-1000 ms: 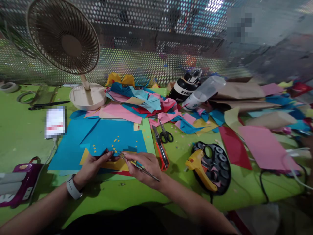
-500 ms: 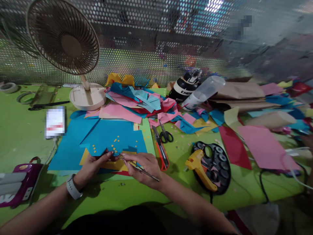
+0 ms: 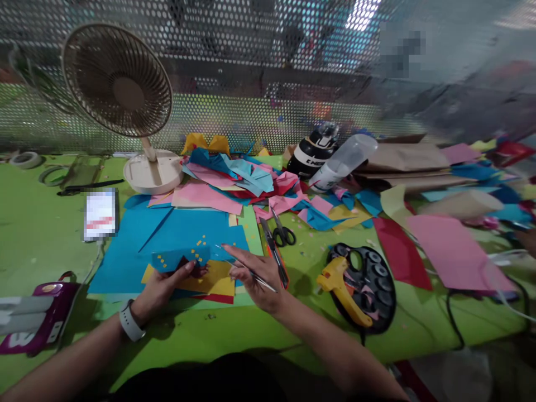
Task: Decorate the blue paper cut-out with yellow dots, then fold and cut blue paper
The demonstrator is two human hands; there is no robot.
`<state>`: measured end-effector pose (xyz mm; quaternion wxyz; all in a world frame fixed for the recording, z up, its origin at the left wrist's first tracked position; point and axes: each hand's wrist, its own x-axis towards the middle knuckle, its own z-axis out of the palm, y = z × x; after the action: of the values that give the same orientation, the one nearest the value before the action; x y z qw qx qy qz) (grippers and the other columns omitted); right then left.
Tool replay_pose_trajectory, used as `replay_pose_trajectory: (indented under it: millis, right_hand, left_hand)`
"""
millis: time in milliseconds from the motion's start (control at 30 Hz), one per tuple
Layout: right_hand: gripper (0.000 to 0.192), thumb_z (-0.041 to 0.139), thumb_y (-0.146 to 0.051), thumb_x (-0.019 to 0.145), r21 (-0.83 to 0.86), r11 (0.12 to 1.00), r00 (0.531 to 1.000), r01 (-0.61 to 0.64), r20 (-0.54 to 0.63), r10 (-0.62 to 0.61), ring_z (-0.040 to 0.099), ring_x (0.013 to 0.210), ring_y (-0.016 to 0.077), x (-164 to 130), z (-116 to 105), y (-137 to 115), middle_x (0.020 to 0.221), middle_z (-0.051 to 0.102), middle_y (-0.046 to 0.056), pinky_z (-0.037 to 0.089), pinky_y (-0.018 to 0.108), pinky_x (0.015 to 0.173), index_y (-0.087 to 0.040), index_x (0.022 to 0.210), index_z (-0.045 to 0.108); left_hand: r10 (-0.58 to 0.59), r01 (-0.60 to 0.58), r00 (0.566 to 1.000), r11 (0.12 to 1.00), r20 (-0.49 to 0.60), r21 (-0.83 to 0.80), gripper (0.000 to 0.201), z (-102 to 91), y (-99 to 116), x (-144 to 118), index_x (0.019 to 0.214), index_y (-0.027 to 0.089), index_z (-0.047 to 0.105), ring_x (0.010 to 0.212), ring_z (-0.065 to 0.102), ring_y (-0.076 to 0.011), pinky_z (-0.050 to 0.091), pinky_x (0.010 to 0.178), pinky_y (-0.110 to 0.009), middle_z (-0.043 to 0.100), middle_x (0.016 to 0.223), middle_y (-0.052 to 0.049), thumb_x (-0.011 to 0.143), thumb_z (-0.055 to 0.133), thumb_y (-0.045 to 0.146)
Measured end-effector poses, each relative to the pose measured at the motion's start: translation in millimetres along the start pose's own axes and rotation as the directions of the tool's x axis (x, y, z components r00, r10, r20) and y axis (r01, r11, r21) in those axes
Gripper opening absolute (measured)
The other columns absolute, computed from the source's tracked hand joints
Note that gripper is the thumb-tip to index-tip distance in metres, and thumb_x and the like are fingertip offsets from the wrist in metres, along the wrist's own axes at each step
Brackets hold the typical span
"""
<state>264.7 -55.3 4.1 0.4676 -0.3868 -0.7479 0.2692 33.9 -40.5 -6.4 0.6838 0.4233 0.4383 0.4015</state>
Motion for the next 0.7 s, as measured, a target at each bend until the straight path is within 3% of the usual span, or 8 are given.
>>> replay_pose_trajectory:
  millis: [100,167,333,500,700]
  right_hand:
    - [0.034,0.05,-0.039,0.093,-0.012,0.999,0.998,0.049,-0.03,-0.049,0.069,0.082,0.0177,5,4,3,0.095,0.072,0.006,0.058,0.031,0.069,-0.026,0.123,0.059]
    - [0.025,0.054,-0.033,0.092,-0.01,1.0,0.999,0.009,-0.052,-0.009,0.069,0.089,0.0188,9,8,2,0.099,0.071,0.006,0.058,0.032,0.075,-0.026,0.114,0.064]
    - [0.021,0.048,-0.034,0.094,0.125,0.97,0.978,-0.207,0.028,0.205,0.071,0.083,0.0177,14,19,1,0.089,0.071,0.004,0.058,0.032,0.075,-0.023,0.108,0.061]
    - [0.031,0.071,-0.04,0.077,0.223,0.941,0.964,-0.254,-0.016,0.264,0.067,0.088,0.019,16,32,2,0.093,0.068,0.005,0.056,0.033,0.079,-0.022,0.098,0.057]
    - [0.036,0.075,-0.04,0.069,0.423,0.849,0.917,-0.316,-0.094,0.388,0.065,0.075,0.0159,24,40,4,0.076,0.063,-0.001,0.054,0.03,0.071,-0.022,0.093,0.055]
  left_hand:
    - [0.024,-0.024,1.0,1.0,0.004,0.005,0.027,1.8,2,-1,0.083,0.015,0.07,0.087,0.071,-0.0257,0.054,0.086,-0.039,0.076,0.086,-0.009,0.075,0.072,0.041]
    - [0.041,-0.041,0.999,0.999,0.01,0.011,0.027,3.0,2,-2,0.083,0.015,0.07,0.086,0.071,-0.0248,0.054,0.086,-0.039,0.076,0.086,-0.009,0.075,0.072,0.041]
    - [0.09,-0.093,0.994,0.994,0.058,0.052,0.028,3.5,0,-3,0.087,0.015,0.072,0.085,0.071,-0.0242,0.054,0.084,-0.038,0.076,0.088,-0.009,0.075,0.071,0.04]
    - [0.11,-0.117,0.992,0.988,0.067,0.101,0.03,4.4,1,-5,0.087,0.016,0.073,0.086,0.071,-0.025,0.054,0.085,-0.038,0.076,0.089,-0.009,0.073,0.072,0.042]
    - [0.122,-0.136,0.987,0.98,0.103,0.147,0.028,2.8,3,-5,0.086,0.015,0.072,0.089,0.07,-0.0262,0.053,0.085,-0.038,0.075,0.092,-0.011,0.072,0.074,0.039]
